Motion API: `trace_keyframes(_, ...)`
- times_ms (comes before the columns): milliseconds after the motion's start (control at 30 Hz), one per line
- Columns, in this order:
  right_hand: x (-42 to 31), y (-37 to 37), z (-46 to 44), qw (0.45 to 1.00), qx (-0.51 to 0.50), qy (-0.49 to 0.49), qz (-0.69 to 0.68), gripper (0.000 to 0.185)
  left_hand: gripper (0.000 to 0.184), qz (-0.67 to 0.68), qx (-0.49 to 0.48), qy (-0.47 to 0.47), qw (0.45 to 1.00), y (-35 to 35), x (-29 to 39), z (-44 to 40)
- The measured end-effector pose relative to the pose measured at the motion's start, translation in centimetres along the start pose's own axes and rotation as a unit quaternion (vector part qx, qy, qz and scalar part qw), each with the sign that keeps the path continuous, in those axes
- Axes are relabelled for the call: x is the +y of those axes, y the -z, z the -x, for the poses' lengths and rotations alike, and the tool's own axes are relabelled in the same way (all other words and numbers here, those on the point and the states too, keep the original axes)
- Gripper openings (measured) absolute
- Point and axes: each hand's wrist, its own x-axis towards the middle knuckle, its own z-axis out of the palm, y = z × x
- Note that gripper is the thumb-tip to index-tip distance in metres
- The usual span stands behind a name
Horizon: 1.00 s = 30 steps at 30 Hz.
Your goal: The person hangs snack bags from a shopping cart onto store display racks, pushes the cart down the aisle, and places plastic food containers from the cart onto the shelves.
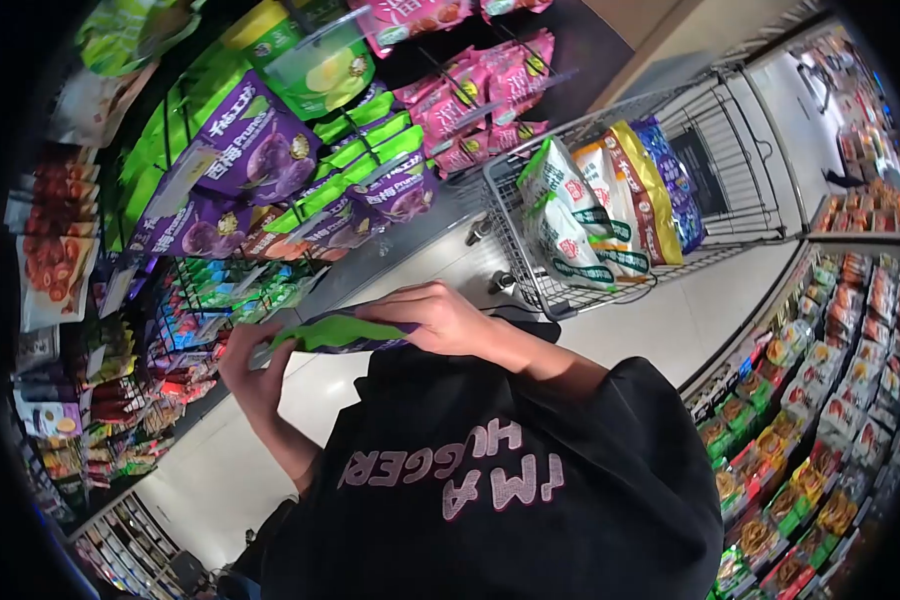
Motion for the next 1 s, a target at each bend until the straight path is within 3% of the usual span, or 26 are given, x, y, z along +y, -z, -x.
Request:
trace_keyframes(133,0.4,-0.6,0.0,0.999,0.024,0.038,-0.012,0.026,0.028,0.127,-0.011,0.024,0.992,-0.3,-3.3,1.1)
trace_keyframes(200,0.2,-0.5,0.2,0.998,0.055,-0.007,-0.036,0.021,0.039,0.317,0.025,0.101,0.943,-1.5,-5.8,1.4)
trace_keyframes(267,0.0,0.2,0.5,0.996,0.072,-0.031,-0.045,0.019,0.032,0.392,0.042,0.148,0.907,-2.9,-5.9,1.2)
trace_keyframes(333,-0.2,1.0,0.7,0.993,0.086,-0.05,-0.057,0.017,0.033,0.37,0.052,0.184,0.909,-4.6,-7.3,2.2)
trace_keyframes(367,-0.2,1.4,0.9,0.985,0.1,-0.106,-0.089,0.016,0.043,0.382,-0.018,0.145,0.913,-4.9,-9.9,3.4)
trace_keyframes(400,-0.2,1.4,0.8,0.973,0.111,-0.162,-0.123,0.015,0.045,0.435,-0.025,0.116,0.893,-5.9,-10.4,4.0)
trace_keyframes(433,0.3,0.9,0.4,0.955,0.177,-0.148,-0.187,0.014,0.044,0.439,-0.04,0.139,0.887,-6.6,-9.4,3.7)
trace_keyframes(467,0.5,1.5,0.4,0.962,0.193,-0.142,-0.129,0.014,0.038,0.412,-0.037,0.195,0.889,-7.3,-8.9,4.0)
trace_keyframes(533,0.5,2.0,-0.1,0.917,0.232,-0.201,-0.254,0.015,0.041,0.431,-0.057,0.188,0.881,-9.6,-8.9,3.8)
trace_keyframes(667,1.6,2.9,-1.3,0.857,0.295,-0.238,-0.348,0.019,0.054,0.479,-0.167,0.183,0.842,-11.4,-7.7,2.7)
trace_keyframes(833,1.9,2.9,-2.7,0.869,0.293,-0.25,-0.309,0.023,0.062,0.398,-0.187,0.247,0.864,-10.7,-6.4,3.0)
trace_keyframes(1000,2.3,1.1,-4.3,0.903,0.23,-0.236,-0.275,0.021,0.061,0.465,-0.113,0.213,0.852,-10.3,-7.9,4.8)
